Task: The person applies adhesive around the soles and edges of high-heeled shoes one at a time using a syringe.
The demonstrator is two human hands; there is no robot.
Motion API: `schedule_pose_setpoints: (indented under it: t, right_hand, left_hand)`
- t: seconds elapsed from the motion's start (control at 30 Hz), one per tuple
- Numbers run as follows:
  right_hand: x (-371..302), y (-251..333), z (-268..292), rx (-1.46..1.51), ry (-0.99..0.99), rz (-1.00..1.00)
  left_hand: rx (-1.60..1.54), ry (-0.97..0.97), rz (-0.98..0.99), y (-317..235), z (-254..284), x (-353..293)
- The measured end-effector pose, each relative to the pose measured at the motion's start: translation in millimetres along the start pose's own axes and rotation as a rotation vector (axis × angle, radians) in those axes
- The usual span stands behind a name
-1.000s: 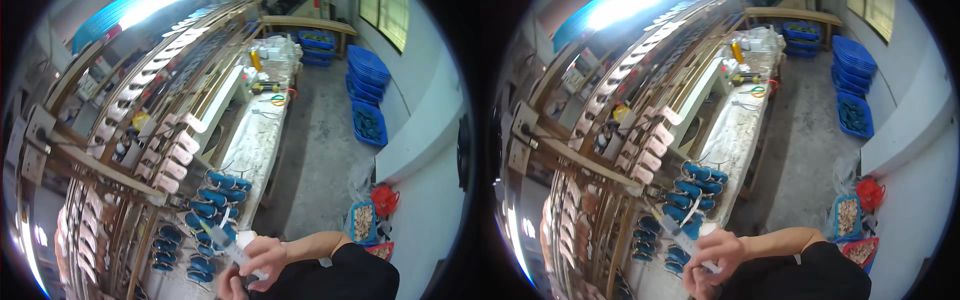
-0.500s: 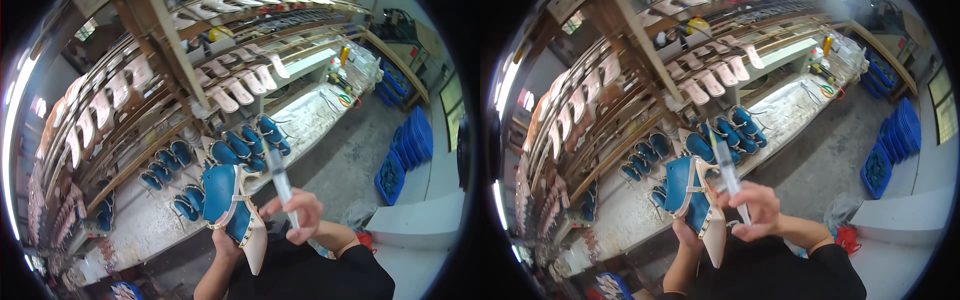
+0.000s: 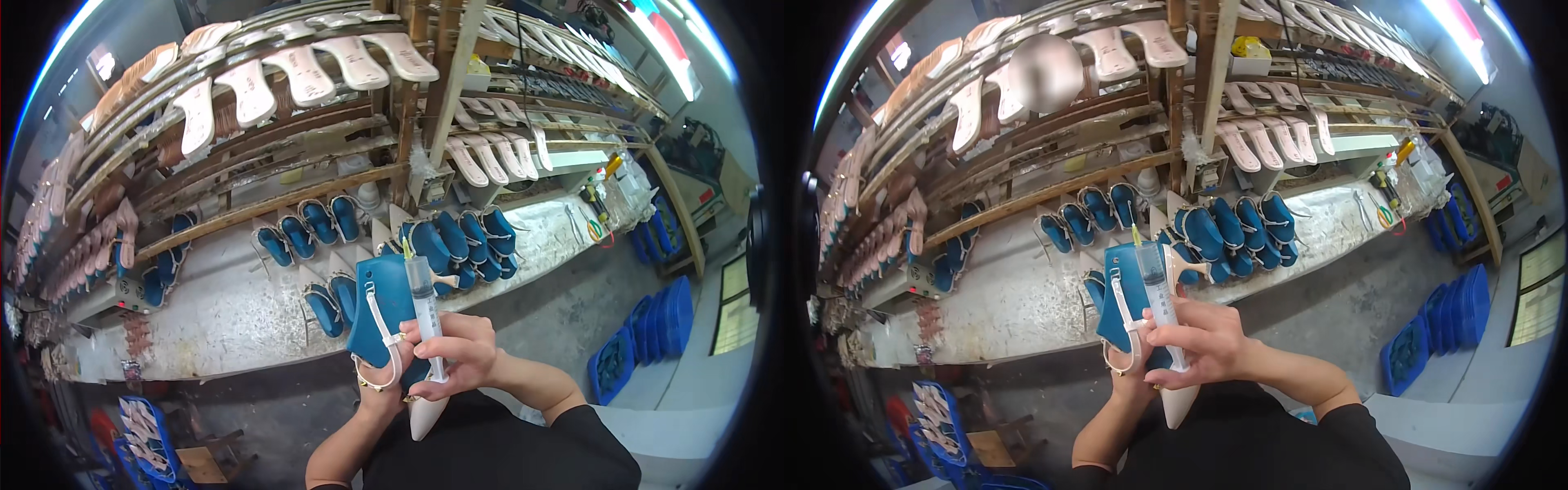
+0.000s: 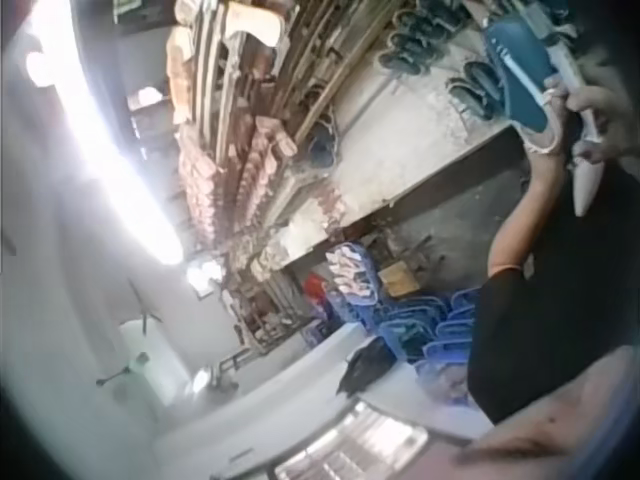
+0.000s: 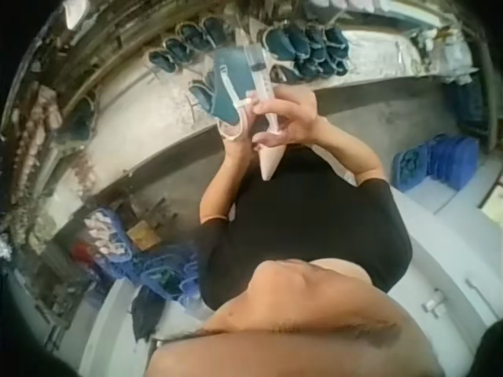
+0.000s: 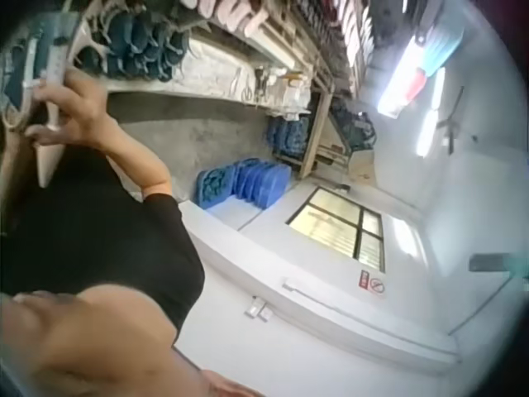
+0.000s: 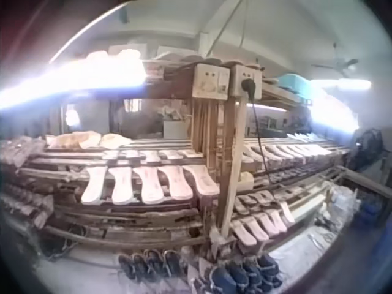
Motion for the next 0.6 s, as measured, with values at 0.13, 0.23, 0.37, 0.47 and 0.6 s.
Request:
schedule_pose_setpoints:
  t: [0.13,0.23,0.37,0.47,0.6]
  right_hand:
    - [12,-14,-13,0.069,0.153,-0.135]
    - [17,-6,13,0.446,-0.046,-0.192]
    - [31,23,38,0.781,0.032,-0.205]
    - [36,28,36,0.745,0.121,-0.214]
    - [35,26,33,0.678,0.175,-0.203]
  left_hand:
    - [-0.128,0.000,0.100,-10,8,12]
    - [-0.125,0.011,0.114,-14,27,16]
    - [-0.058,-0.094,-0.126,-49,37,4]
    - [-0.290,0.144,-0.072,-64,17,-1]
    - [-0.224,0.138,-0.078,-74,7,-3]
Point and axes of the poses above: each hand's wrist, its own x-axis towards the middle knuckle, its own z-axis out of the back of the hand, y = z × x, the point moved 5 cm from there along x, towards the middle knuckle, and after that the axes turned 12 degrees about -y, right-handed, at the moved point
